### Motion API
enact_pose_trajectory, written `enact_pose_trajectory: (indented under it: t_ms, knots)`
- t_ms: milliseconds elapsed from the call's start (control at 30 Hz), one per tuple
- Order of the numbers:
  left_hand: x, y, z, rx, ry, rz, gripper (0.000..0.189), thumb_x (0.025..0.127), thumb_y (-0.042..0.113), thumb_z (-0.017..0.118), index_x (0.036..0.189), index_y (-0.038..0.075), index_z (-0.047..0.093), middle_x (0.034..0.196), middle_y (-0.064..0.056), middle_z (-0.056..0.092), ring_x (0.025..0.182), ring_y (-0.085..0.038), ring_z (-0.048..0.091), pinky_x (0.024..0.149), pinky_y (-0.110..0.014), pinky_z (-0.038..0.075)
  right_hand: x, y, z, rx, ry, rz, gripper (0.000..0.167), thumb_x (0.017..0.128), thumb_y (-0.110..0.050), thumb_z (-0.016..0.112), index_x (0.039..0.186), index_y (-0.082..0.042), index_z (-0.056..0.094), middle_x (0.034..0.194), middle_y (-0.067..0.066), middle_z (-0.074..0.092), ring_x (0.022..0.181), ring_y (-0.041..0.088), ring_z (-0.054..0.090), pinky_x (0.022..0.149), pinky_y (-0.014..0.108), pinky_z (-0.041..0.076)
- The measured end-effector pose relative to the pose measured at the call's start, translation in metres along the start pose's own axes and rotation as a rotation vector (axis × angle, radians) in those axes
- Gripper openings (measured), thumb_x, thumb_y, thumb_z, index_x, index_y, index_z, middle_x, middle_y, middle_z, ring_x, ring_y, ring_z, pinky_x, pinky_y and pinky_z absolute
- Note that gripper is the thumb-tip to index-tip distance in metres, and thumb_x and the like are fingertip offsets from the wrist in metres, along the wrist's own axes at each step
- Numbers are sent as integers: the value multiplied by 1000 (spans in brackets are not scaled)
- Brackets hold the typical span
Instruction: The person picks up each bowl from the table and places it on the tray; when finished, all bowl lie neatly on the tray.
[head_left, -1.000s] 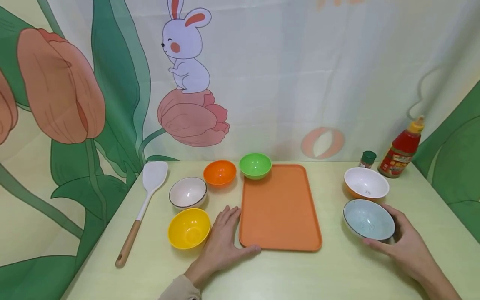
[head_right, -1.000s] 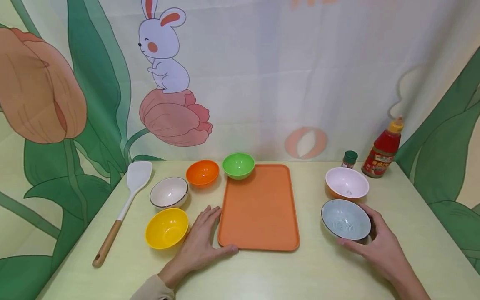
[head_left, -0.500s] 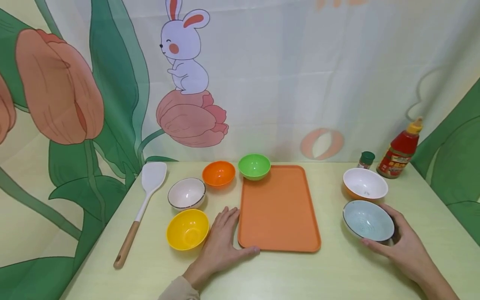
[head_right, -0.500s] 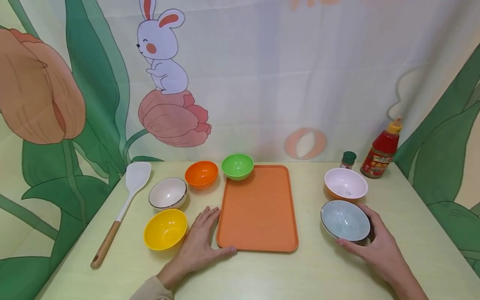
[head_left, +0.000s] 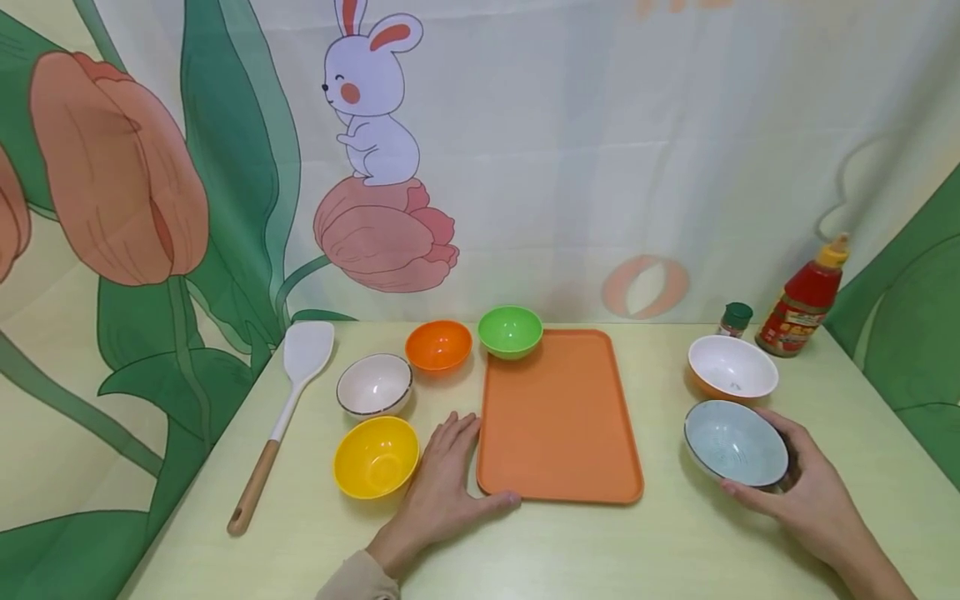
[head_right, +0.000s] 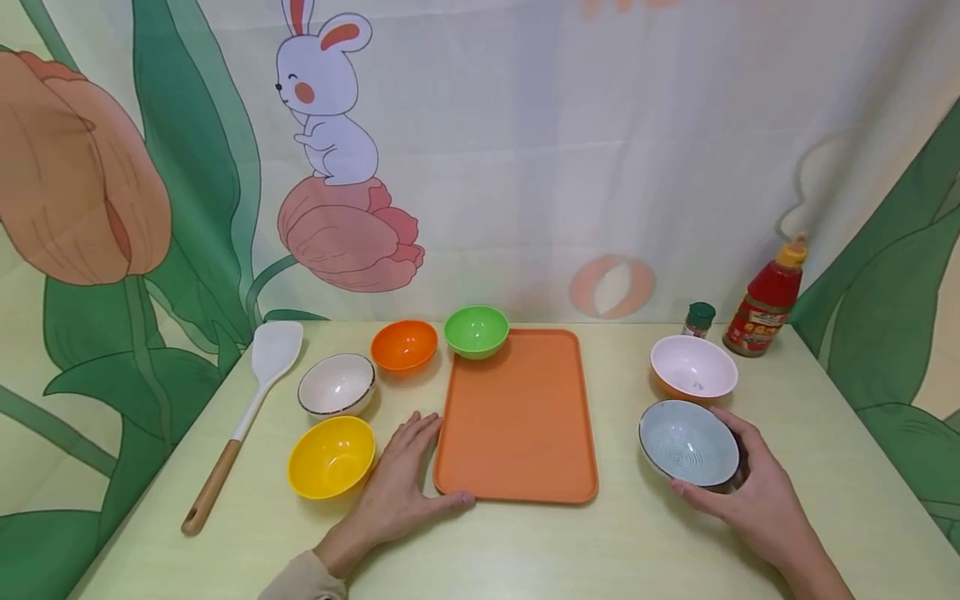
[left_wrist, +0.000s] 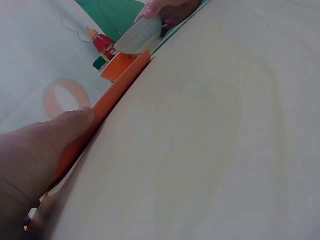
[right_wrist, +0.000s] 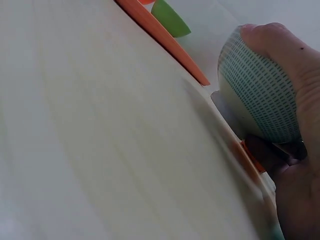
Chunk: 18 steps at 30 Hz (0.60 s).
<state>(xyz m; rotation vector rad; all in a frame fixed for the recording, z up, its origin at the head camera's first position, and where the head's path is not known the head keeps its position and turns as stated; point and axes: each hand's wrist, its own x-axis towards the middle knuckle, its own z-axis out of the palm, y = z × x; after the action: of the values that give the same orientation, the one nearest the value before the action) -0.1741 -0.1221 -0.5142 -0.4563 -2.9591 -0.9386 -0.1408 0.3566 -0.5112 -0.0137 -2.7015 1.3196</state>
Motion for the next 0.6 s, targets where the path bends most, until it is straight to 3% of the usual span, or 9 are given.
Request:
enact_pose_trajectory:
  t_ms: [67, 200, 267, 333, 467, 600]
  knots:
    - [0, 0, 0, 2, 0, 3, 124, 79, 84, 82, 173, 15, 40, 180, -5, 37, 171, -34, 21, 138, -63, 24, 0, -3, 0, -6, -10, 22, 118, 90, -32, 97, 177, -11, 19, 170, 28, 34, 148, 47, 37, 93, -6, 29]
    - [0, -1, 0, 1, 5, 8, 124, 79, 83, 82, 173, 14, 40, 180, -6, 37, 171, -34, 22, 137, -63, 25, 1, -11, 2, 5, -9, 14, 117, 90, -31, 97, 176, -10, 20, 171, 29, 33, 148, 50, 37, 94, -6, 28]
    - [0, -1, 0, 2, 6, 10, 124, 79, 83, 82, 173, 14, 40, 180, -6, 38, 171, -34, 22, 137, -63, 25, 1, -15, 5, 8, -1, -9, 116, 89, -29, 98, 175, -10, 23, 169, 27, 37, 148, 40, 40, 94, -6, 29]
    - [0, -1, 0, 2, 3, 11, 124, 79, 83, 83, 173, 14, 40, 180, -6, 37, 171, -34, 22, 137, -63, 24, 3, -20, 9, 15, 8, -38, 113, 88, -28, 99, 174, -11, 28, 166, 25, 41, 145, 22, 43, 94, -6, 31]
    - [0, -1, 0, 4, -2, 11, 125, 79, 84, 82, 173, 14, 40, 180, -6, 37, 171, -34, 21, 138, -63, 24, 10, -33, 16, 49, 19, -87, 111, 85, -24, 101, 172, -12, 33, 162, 23, 45, 128, -7, 42, 96, -6, 35]
    - [1, -2, 1, 9, 1, 12, 125, 79, 85, 81, 173, 14, 40, 180, -5, 37, 171, -33, 22, 138, -63, 24, 25, -51, 20, 95, 18, -106, 111, 85, -20, 101, 171, -11, 33, 162, 23, 45, 128, -5, 44, 98, -4, 37]
